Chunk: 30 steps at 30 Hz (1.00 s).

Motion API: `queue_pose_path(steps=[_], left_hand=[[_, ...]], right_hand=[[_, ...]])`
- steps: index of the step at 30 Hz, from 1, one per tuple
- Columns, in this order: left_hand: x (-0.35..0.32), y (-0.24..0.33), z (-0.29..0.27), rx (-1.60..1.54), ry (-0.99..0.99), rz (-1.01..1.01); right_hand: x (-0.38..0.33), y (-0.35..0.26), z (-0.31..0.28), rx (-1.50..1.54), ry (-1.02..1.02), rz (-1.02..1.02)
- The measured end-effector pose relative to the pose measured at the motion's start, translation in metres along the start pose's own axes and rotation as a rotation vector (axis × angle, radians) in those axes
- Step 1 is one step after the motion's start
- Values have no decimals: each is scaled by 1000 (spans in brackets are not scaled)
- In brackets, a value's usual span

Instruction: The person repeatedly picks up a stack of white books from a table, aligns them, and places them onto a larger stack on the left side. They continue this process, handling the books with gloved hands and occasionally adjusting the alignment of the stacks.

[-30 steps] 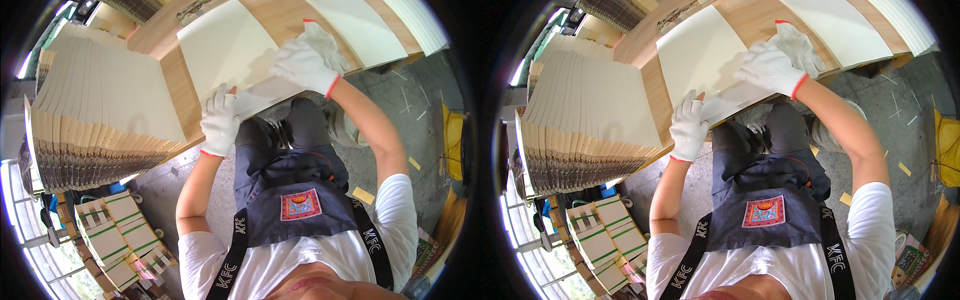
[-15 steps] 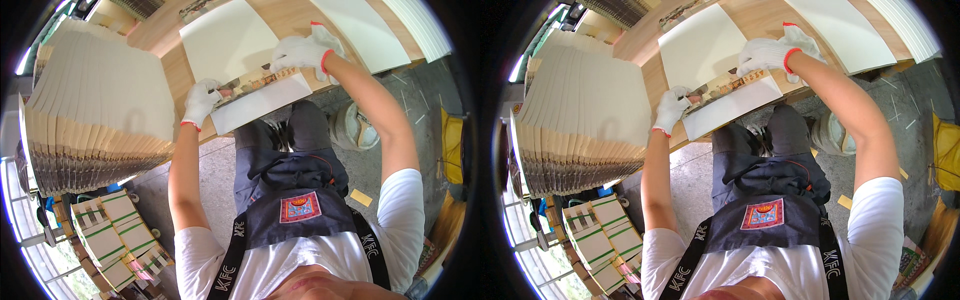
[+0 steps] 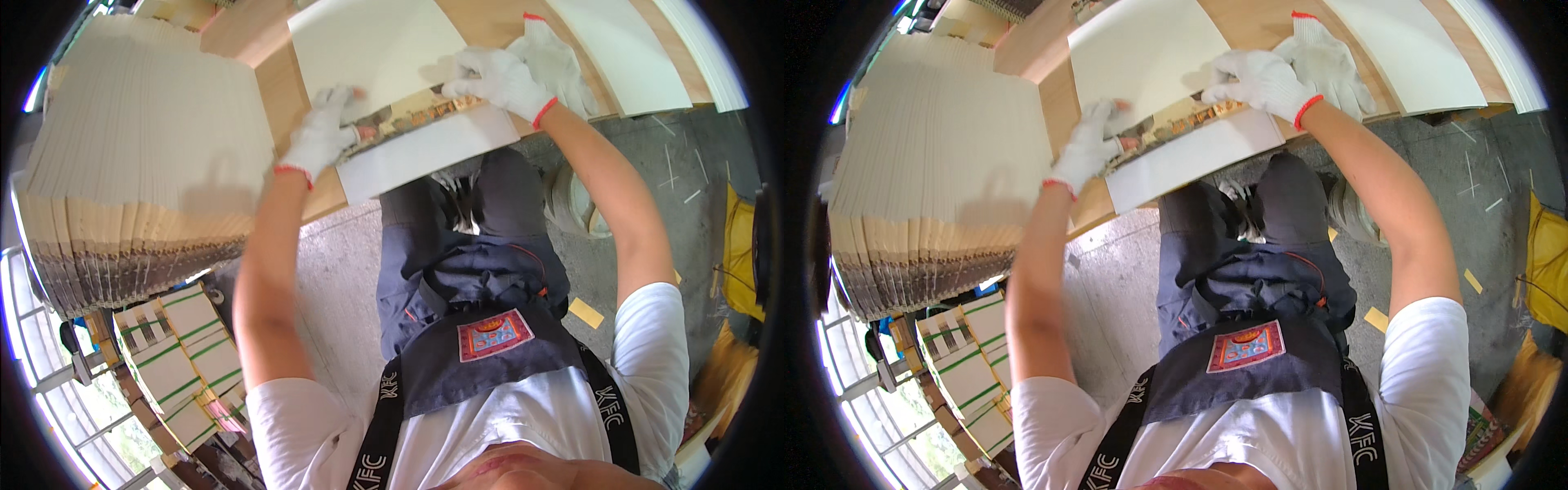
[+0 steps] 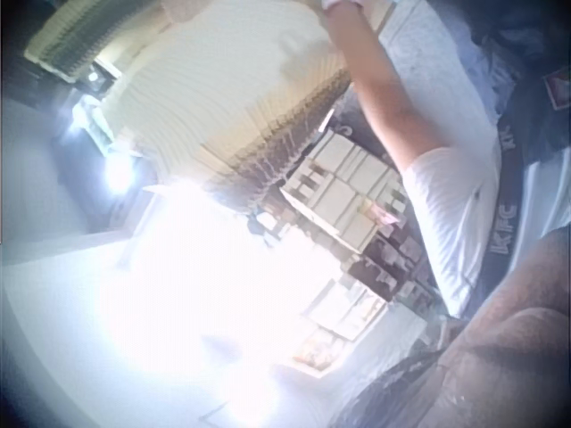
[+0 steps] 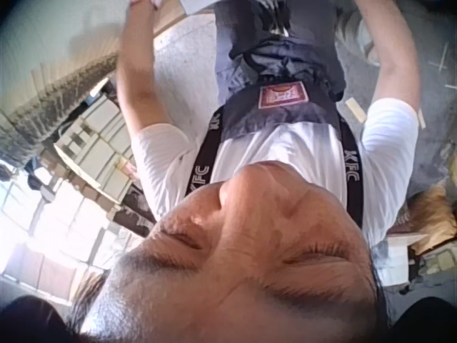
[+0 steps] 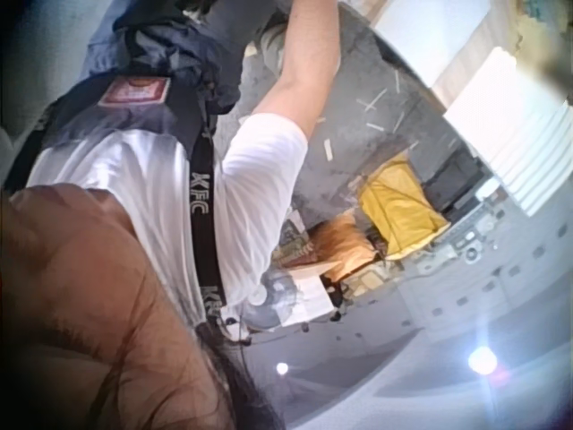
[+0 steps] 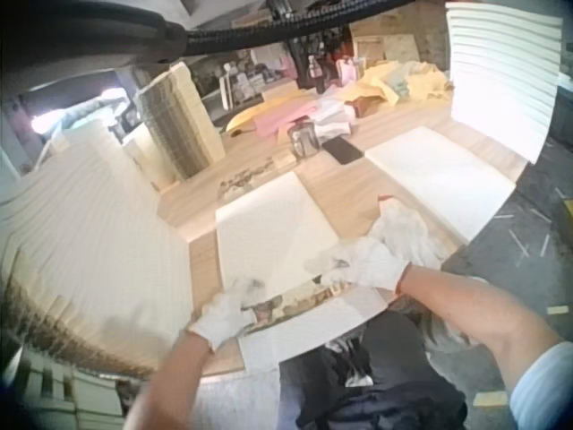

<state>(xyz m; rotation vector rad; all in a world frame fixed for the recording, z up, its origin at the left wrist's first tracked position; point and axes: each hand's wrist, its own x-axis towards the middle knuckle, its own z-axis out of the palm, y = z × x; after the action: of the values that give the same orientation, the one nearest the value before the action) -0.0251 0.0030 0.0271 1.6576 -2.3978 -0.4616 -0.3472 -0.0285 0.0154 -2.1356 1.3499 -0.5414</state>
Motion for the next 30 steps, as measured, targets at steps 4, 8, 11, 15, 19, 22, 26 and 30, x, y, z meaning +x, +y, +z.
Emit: queue_pose_path(steps=[4, 8, 11, 15, 19, 22, 26, 30], left_hand=[[41, 52, -40, 167, -347, 75], [78, 64, -49, 418, -692, 413], [96, 77, -36, 399, -799, 579], [101, 63, -36, 344, -810, 599], [98, 136, -53, 408, -911, 22], [104, 117, -40, 221, -866, -266], [111, 82, -44, 495, -936, 395], [108, 72, -41, 529, -802, 634]], right_hand=[[-5, 19, 5, -20, 129, -115], [-2, 10, 8, 37, 110, -150], [-1, 0, 4, 15, 7, -78], [-35, -6, -26, -418, 436, -160], [-55, 64, -38, -703, 432, 105], [-49, 72, -40, -348, 406, -50], [-49, 13, -55, -259, 267, -715], [-38, 20, -6, -591, 229, -700]])
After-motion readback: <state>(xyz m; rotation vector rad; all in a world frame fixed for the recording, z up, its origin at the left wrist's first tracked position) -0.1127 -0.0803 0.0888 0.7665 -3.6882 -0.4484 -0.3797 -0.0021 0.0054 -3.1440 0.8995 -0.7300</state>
